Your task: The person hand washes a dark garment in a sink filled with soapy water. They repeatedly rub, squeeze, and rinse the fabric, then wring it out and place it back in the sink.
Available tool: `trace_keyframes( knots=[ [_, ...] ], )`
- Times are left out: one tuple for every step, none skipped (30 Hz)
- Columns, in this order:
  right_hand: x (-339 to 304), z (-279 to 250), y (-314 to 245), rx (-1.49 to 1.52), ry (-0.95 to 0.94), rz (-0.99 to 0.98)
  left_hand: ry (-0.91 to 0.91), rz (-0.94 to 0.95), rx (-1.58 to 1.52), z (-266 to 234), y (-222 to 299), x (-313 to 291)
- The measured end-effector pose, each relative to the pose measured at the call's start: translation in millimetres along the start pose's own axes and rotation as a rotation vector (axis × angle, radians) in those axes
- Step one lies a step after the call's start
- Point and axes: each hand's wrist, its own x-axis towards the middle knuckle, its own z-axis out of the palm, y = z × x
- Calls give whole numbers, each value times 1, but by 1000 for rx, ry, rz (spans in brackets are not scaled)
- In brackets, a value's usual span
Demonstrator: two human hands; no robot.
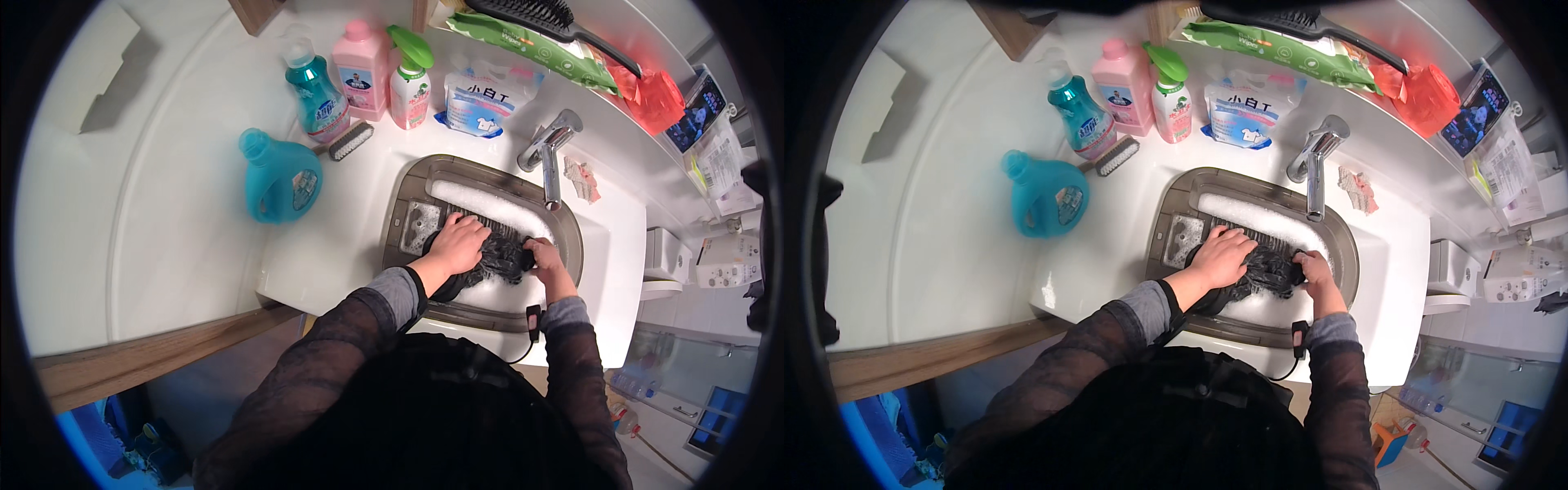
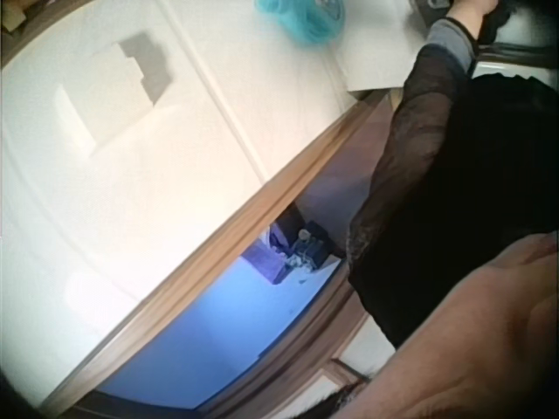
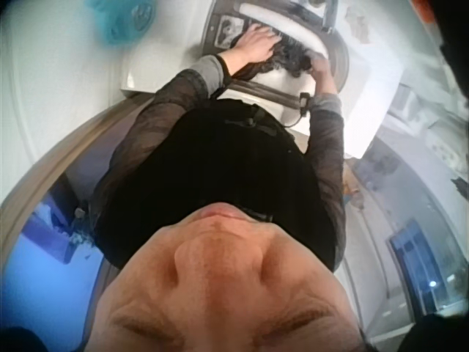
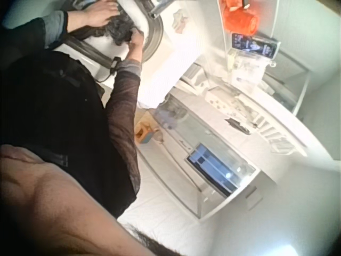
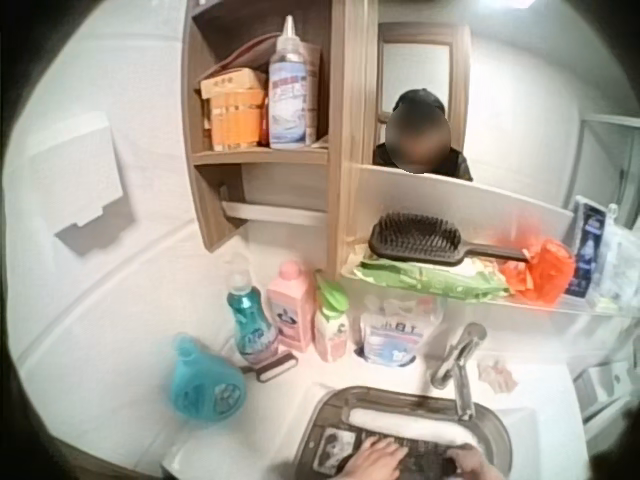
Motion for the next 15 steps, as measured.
trace_keyframes(
  knots=[
    [-9,4,-5,34,32,-105,2,-16,67,-1,4,-2],
    [-18,11,-10,66,60,-208,-53,-55,131,-3,7,-5],
    [-30,21,-10,137,50,-462,-48,-112,163,-5,11,-7],
    [-41,31,-11,81,57,-507,-106,-187,192,-7,16,-11],
    [-53,40,-11,37,26,-564,-149,-252,216,-10,21,-15],
    [-61,58,-10,6,41,-568,-255,-280,131,-13,21,-17],
    [-71,71,-5,20,-15,-576,-270,-283,120,-15,22,-21],
    [-78,89,0,-109,72,-723,-248,-276,117,-18,22,-23],
    [-82,102,5,-237,173,-876,-234,-276,131,-19,22,-25],
    [-83,110,9,-311,212,-820,-231,-263,152,-19,22,-25],
    [-81,114,12,-418,258,-792,-212,-255,149,-19,21,-25],
    [-74,117,13,-467,310,-815,-208,-255,155,-17,21,-25],
    [-65,115,14,-492,312,-833,-208,-253,157,-16,21,-24],
    [-53,111,12,-551,324,-833,-196,-250,152,-14,21,-23],
    [-41,104,11,-625,348,-801,-193,-247,153,-12,21,-23]
  ],
)
